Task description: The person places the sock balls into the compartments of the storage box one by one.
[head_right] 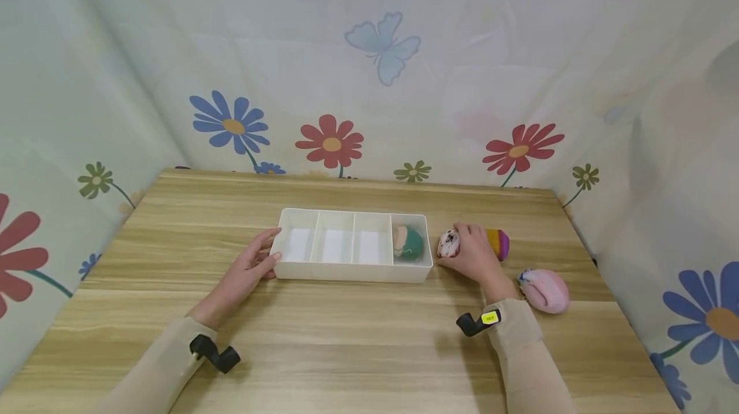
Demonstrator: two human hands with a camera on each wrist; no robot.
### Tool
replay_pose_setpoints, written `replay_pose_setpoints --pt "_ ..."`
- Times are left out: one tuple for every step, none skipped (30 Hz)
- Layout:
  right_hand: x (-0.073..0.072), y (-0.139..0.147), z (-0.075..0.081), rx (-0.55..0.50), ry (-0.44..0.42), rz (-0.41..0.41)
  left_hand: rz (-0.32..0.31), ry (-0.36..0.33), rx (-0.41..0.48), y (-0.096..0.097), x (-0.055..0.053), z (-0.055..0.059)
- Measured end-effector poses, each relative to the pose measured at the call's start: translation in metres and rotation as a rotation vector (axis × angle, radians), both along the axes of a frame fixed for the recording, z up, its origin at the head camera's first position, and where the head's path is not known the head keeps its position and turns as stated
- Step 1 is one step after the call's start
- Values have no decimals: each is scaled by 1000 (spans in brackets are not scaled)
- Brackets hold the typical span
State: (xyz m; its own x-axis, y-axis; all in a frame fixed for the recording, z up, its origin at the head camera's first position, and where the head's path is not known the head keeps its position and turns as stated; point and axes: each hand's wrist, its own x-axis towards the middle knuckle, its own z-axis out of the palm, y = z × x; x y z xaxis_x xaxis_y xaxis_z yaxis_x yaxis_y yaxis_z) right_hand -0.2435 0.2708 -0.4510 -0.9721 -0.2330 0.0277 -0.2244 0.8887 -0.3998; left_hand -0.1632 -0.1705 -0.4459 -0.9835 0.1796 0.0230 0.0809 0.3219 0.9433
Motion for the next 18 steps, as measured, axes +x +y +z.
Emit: replay_pose_setpoints --pt "1 0 0 -6 3 1 4 3 -1 -1 -2 -5" --pt "1 0 1 -13 6 1 6 8 -3 -2 -4 -10" --pt "2 0 2 -20 10 0 8 15 -5 -3 -5 -14" --pt "2 0 3 -29 15 -2 9 20 -8 -4 -7 -18" --pt "3 0 4 -37 18 -4 9 25 -11 -4 -8 -22" --pt "3 0 5 -46 23 -5 10 21 -7 -5 -9 -23" --pt "3 0 6 -56 27 -6 12 17 -5 -5 -10 -24" --pt "4 -1 7 -63 34 -6 10 13 -3 -5 -8 -20" --pt "4 -1 9 -71 38 -9 6 9 0 -4 -6 -15" --pt "5 -1 11 -76 42 -10 6 2 1 -2 -4 -11" --pt "5 -2 12 -82 43 -14 2 -3 3 -2 -2 -6" --pt "6 -3 14 -88 46 -16 4 -7 4 -1 0 -3" --pt "6 -3 16 -91 48 -17 2 -6 0 0 1 0" --pt "7 -4 18 -90 53 -15 2 -3 -5 1 2 1" --pt "7 -5 20 -93 57 -16 1 -2 -9 1 3 2" --pt "8 -6 22 -94 62 -15 2 -1 -11 1 3 3" --pt "8 -6 25 -95 72 -12 2 -1 -14 1 4 4" --pt "9 -7 26 -95 83 -9 4 -1 -14 1 4 4"
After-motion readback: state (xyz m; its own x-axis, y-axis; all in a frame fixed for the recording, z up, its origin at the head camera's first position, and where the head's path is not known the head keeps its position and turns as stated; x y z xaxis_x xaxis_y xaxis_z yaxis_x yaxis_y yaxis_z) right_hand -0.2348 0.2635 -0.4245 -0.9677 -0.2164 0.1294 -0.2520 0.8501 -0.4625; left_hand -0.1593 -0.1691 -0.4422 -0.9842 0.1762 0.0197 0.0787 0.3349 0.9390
